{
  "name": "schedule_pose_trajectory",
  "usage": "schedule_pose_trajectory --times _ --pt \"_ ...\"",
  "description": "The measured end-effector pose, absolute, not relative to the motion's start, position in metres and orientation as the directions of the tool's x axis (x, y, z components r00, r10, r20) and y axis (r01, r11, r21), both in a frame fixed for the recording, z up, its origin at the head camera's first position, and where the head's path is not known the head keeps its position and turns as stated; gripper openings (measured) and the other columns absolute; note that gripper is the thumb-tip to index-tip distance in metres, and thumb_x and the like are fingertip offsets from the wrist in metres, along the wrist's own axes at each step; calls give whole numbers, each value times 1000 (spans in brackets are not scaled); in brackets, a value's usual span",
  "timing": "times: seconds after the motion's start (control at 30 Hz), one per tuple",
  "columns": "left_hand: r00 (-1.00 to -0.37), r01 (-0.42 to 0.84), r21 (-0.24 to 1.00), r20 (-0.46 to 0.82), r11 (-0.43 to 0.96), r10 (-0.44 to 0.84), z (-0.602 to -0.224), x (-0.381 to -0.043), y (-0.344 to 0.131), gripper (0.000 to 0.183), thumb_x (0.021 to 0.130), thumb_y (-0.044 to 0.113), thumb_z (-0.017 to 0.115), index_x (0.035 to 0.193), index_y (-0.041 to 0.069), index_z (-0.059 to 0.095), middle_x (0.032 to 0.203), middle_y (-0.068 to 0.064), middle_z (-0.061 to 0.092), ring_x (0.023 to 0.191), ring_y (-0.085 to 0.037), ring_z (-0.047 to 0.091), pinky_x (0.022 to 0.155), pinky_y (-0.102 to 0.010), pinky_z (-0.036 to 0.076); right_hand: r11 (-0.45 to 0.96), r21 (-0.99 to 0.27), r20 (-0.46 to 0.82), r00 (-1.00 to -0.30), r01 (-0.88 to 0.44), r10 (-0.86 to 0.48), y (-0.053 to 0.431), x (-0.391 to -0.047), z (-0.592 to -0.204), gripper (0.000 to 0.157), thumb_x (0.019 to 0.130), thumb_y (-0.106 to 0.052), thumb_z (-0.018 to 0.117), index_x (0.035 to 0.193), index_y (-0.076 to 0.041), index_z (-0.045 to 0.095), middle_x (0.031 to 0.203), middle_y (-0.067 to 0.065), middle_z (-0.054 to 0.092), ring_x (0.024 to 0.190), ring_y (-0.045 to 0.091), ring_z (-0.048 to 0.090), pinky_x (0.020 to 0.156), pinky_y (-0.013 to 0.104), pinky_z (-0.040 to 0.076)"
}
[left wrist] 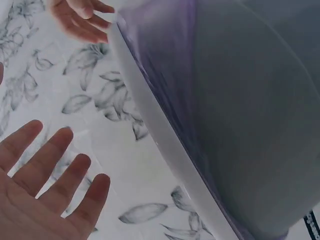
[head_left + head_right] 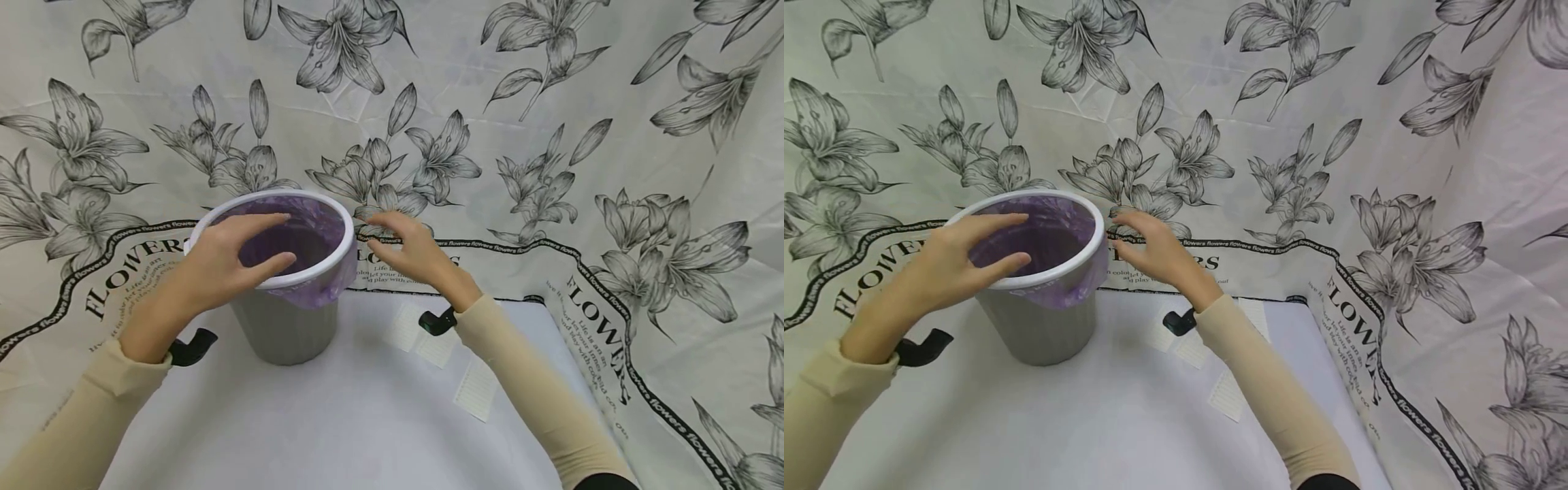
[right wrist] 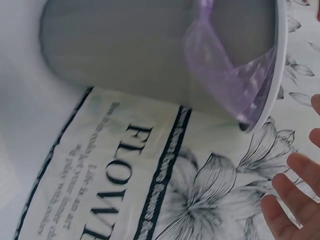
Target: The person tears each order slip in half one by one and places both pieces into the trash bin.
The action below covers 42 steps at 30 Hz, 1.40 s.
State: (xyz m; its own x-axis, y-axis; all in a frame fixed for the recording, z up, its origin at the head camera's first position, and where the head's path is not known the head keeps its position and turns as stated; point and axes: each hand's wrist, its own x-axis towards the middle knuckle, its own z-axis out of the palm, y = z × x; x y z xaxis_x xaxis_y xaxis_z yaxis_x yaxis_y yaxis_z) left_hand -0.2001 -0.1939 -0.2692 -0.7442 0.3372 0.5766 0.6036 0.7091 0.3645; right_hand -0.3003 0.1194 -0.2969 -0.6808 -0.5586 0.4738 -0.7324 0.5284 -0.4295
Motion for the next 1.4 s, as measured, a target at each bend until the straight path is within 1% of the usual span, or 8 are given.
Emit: schedule_pose_trajectory --times 0.17,0.33,0.43,0.63,0.8,1.1,1.23,1.4 --pt "-636 728 300 633 617 442 -276 -194 -170 68 84 26 85 145 10 59 146 -12 60 144 -40 46 118 -60 36 589 -394 408 -708 -706 -576 149 -299 -311 49 100 -29 65 144 -7 57 151 13 55 144 30 47 120 48 38" --pt "-503 840 239 680 488 533 -293 -192 -144 72 88 35 81 148 7 54 151 -13 57 150 -41 38 120 -61 32 665 -422 265 -786 -616 -559 179 -302 -343 59 101 -34 64 151 -7 49 158 18 45 149 36 40 120 55 35" --pt "-474 866 246 684 435 555 -305 -189 -132 72 90 38 79 149 7 52 152 -13 55 151 -41 36 121 -60 31 696 -429 205 -813 -575 -545 194 -305 -366 63 100 -34 65 153 -4 46 158 20 45 148 40 40 119 59 35" --pt "-528 849 360 616 387 584 -337 -184 -109 78 88 31 82 154 10 47 158 -9 49 155 -34 31 124 -53 31 755 -407 120 -849 -514 -514 213 -312 -421 69 99 -38 65 153 -2 43 157 20 47 146 40 43 119 57 36" --pt "-581 811 445 538 379 611 -370 -183 -91 77 90 34 79 155 12 45 159 -8 47 154 -32 32 123 -53 32 777 -453 47 -882 -437 -469 220 -313 -458 74 98 -41 66 155 -1 41 158 20 45 147 40 42 121 56 35" --pt "-855 468 741 241 481 460 -450 -185 -67 73 92 49 73 155 23 46 157 0 49 147 -28 43 117 -56 39 795 -489 -31 -903 -359 -428 219 -316 -503 80 94 -41 71 154 2 40 157 23 45 147 42 42 121 55 33" --pt "-909 380 740 189 555 371 -478 -187 -63 73 91 55 72 152 21 50 152 -2 56 142 -29 50 114 -54 43 807 -467 -23 -908 -361 -419 216 -319 -516 82 93 -44 72 152 4 42 156 25 46 146 43 42 122 54 33" --pt "-931 343 715 174 609 320 -502 -190 -60 71 91 56 70 149 17 53 141 -6 64 132 -29 58 107 -52 49 858 -389 -57 -921 -335 -385 215 -318 -527 82 92 -48 71 152 1 44 156 23 47 147 42 40 123 54 31"
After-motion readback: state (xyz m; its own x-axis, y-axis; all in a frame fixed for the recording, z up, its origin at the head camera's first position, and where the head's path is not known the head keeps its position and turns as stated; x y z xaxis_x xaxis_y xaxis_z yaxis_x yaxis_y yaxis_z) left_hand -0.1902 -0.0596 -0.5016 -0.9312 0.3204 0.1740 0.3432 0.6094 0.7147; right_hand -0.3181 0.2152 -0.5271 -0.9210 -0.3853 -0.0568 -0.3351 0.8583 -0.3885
